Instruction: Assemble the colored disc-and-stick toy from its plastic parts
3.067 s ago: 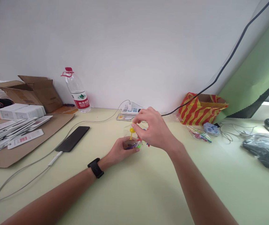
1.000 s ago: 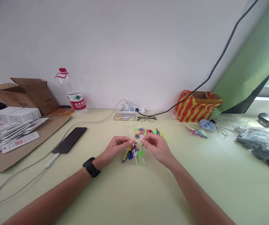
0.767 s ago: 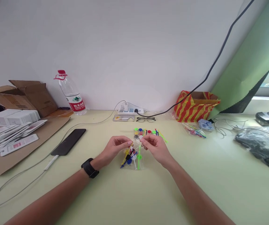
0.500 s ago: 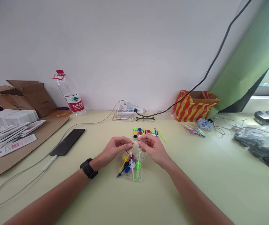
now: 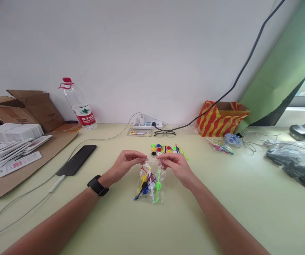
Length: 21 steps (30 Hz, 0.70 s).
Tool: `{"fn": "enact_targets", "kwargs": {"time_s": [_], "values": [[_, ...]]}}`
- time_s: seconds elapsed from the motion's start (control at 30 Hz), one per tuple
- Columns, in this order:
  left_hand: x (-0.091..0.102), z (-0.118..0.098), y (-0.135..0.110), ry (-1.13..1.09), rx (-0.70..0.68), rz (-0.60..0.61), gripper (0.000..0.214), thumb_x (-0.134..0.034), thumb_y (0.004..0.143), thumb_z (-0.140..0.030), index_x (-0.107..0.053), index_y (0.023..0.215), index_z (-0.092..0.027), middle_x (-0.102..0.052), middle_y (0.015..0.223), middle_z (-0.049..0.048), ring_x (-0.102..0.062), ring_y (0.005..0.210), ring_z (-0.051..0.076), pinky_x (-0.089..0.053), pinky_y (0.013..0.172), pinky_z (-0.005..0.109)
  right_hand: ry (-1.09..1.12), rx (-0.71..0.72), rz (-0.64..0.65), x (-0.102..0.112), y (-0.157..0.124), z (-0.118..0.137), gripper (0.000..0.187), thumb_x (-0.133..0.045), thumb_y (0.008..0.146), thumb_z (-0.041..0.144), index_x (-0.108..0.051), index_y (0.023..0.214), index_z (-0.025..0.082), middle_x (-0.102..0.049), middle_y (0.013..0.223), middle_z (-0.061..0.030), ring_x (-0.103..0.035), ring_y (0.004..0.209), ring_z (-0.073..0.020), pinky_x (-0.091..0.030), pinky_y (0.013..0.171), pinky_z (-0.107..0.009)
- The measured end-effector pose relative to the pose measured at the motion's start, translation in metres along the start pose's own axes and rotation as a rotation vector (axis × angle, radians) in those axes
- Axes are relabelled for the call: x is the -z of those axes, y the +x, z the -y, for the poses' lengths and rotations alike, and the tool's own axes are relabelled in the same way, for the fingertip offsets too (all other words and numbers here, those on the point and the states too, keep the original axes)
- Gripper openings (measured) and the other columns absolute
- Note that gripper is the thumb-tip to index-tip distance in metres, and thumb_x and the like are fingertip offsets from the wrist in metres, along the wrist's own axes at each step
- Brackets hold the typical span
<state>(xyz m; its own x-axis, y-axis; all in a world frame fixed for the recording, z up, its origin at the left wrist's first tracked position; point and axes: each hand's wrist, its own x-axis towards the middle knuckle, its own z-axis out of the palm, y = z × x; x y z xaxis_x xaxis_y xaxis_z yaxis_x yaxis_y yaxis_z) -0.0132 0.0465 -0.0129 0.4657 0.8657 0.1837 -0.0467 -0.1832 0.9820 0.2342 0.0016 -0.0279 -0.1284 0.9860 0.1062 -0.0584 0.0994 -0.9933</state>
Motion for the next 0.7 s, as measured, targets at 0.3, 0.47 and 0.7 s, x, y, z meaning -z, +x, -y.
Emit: {"fn": "enact_targets", "kwargs": {"time_s": [0.3,0.47,0.7], "values": [[-0.001,0.002,0.0,-0.131,0.051,0.015,0.024,-0.075,0.092,-0.039,-0.074,0.101,-0.017,-0.08,0.098,0.0108,-0.074,0.085,0.021,-0.06,0.084,0.036,-0.183,0.18,0.014,0.001,-0.001,0.008,0.023,-0.063,0.086,0.025,-0.086,0.083,0.025,-0.075,0.09,-0.0073,-0.063,0.083,-0.0215,-0.05,0.075,-0.036],[-0.008,-0.003,0.0,-0.083,0.116,-0.014,0.032,-0.084,0.083,-0.043,-0.077,0.093,-0.013,-0.078,0.085,0.0097,-0.073,0.08,0.02,-0.059,0.079,0.032,-0.228,0.2,0.057,0.001,-0.004,0.012,0.021,-0.063,0.087,0.027,-0.082,0.079,0.025,-0.071,0.096,-0.0079,-0.063,0.094,-0.0248,-0.05,0.079,-0.037],[-0.006,0.001,0.0,-0.065,0.104,-0.016,0.029,-0.092,0.074,-0.034,-0.081,0.092,-0.014,-0.079,0.086,0.0073,-0.071,0.079,0.017,-0.057,0.077,0.029,-0.06,0.023,0.079,-0.004,-0.006,0.017,0.024,-0.062,0.095,0.047,-0.067,0.103,0.025,-0.068,0.11,-0.0053,-0.062,0.101,-0.0225,-0.05,0.086,-0.035]]}}
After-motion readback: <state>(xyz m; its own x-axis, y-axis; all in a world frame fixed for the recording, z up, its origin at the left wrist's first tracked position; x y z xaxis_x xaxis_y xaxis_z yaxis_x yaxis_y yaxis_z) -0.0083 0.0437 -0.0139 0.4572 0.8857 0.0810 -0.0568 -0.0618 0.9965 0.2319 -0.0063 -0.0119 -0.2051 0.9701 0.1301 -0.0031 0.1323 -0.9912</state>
